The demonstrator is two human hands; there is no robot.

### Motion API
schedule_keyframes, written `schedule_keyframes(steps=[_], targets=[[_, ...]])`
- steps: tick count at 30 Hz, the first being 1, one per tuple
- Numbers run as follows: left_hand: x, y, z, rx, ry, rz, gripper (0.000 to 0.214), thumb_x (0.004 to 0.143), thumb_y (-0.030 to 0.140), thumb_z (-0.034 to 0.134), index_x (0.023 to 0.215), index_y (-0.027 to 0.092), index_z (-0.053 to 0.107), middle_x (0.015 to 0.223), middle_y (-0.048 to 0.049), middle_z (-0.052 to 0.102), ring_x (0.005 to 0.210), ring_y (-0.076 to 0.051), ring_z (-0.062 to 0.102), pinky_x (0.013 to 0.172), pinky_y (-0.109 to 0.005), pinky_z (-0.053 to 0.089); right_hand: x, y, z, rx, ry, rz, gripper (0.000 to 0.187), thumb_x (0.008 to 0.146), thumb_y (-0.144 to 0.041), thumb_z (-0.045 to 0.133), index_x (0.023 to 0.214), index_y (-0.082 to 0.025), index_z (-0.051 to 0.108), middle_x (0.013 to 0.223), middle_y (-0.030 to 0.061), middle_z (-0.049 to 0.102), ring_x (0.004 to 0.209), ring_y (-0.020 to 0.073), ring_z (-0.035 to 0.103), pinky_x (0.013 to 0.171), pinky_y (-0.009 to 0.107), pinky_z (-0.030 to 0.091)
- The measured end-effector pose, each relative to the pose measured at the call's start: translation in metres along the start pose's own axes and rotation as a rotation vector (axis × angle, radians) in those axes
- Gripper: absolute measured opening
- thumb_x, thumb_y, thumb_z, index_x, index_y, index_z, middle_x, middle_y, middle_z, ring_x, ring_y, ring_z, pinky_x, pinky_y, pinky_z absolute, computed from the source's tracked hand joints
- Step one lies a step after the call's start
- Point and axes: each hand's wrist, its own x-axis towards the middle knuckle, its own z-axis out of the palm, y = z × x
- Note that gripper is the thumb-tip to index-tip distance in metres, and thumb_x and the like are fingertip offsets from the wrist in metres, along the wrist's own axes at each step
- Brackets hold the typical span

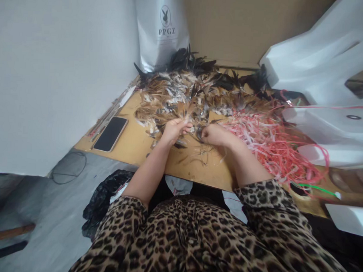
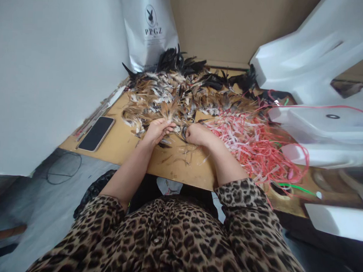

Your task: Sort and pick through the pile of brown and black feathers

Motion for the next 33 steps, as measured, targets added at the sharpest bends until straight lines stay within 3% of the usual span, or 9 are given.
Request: schedule_keyframes(steps=[3, 6, 9, 14, 21, 25, 33], targets=[[0.001, -0.001, -0.001, -0.029, -0.010, -0.003, 0.017, 0.072, 0.025, 0.065, 0.073, 0.009, 0.060, 0.073, -0.0054, 0.068, 0.051, -0.004, 0.058, 0.045, -0.012, 0.039, 0.002, 0.009, -0.006, 0.420, -0.016, 0.040, 0.015, 0.063, -0.029, 0.061, 0.059, -0.015, 0.060, 0.055, 0.0014, 0.060, 0.047, 0.0089, 0.049, 0.048, 0.021, 0.034], [0.000, 0.000, -0.001, -0.055, -0.023, -0.025, 0.016, 0.072, 0.024, 0.066, 0.074, 0.009, 0.060, 0.075, -0.0060, 0.069, 0.052, -0.004, 0.059, 0.046, -0.012, 0.040, 0.003, 0.010, -0.007, 0.834, 0.059, 0.115, 0.025, 0.063, -0.038, 0.066, 0.068, -0.014, 0.060, 0.061, 0.0031, 0.063, 0.045, 0.0068, 0.048, 0.042, 0.018, 0.034], [-0.002, 0.000, 0.001, -0.041, -0.050, -0.065, 0.016, 0.072, 0.023, 0.066, 0.076, 0.009, 0.061, 0.076, -0.0069, 0.069, 0.052, -0.004, 0.059, 0.046, -0.012, 0.041, 0.007, 0.005, 0.001, 1.026, 0.165, 0.083, 0.031, 0.060, -0.042, 0.070, 0.070, -0.014, 0.061, 0.060, 0.0021, 0.062, 0.045, 0.0063, 0.048, 0.041, 0.018, 0.034], [-0.002, -0.002, 0.002, -0.011, -0.088, -0.078, 0.019, 0.071, 0.025, 0.067, 0.078, 0.008, 0.062, 0.078, -0.0085, 0.069, 0.053, -0.005, 0.060, 0.046, -0.012, 0.040, 0.016, -0.004, 0.019, 0.954, 0.277, 0.050, 0.030, 0.064, -0.042, 0.066, 0.075, -0.014, 0.063, 0.052, -0.0020, 0.056, 0.043, 0.0059, 0.042, 0.043, 0.019, 0.032], [-0.003, -0.004, 0.005, 0.029, -0.036, -0.045, 0.020, 0.070, 0.028, 0.068, 0.073, 0.009, 0.060, 0.074, -0.0076, 0.069, 0.053, -0.006, 0.060, 0.047, -0.014, 0.041, 0.027, -0.002, 0.035, 0.667, 0.533, -0.106, 0.017, 0.068, -0.031, 0.059, 0.067, -0.014, 0.063, 0.066, 0.0015, 0.061, 0.060, 0.0103, 0.050, 0.059, 0.023, 0.039], [-0.003, -0.004, 0.008, 0.076, -0.004, -0.011, 0.018, 0.069, 0.025, 0.068, 0.069, 0.009, 0.059, 0.064, -0.0051, 0.066, 0.051, -0.006, 0.058, 0.048, -0.013, 0.042, 0.030, -0.003, 0.038, 0.745, 0.489, -0.077, 0.019, 0.065, -0.033, 0.064, 0.067, -0.015, 0.060, 0.063, -0.0002, 0.059, 0.056, 0.0090, 0.048, 0.054, 0.022, 0.038], [-0.002, -0.004, 0.009, 0.167, 0.029, 0.050, 0.017, 0.068, 0.025, 0.067, 0.066, 0.010, 0.059, 0.060, -0.0033, 0.064, 0.049, -0.006, 0.056, 0.050, -0.016, 0.044, 0.025, -0.008, 0.029, 1.255, 0.233, 0.090, 0.029, 0.053, -0.034, 0.075, 0.067, -0.015, 0.058, 0.050, -0.0023, 0.057, 0.045, 0.0068, 0.048, 0.043, 0.019, 0.036]])
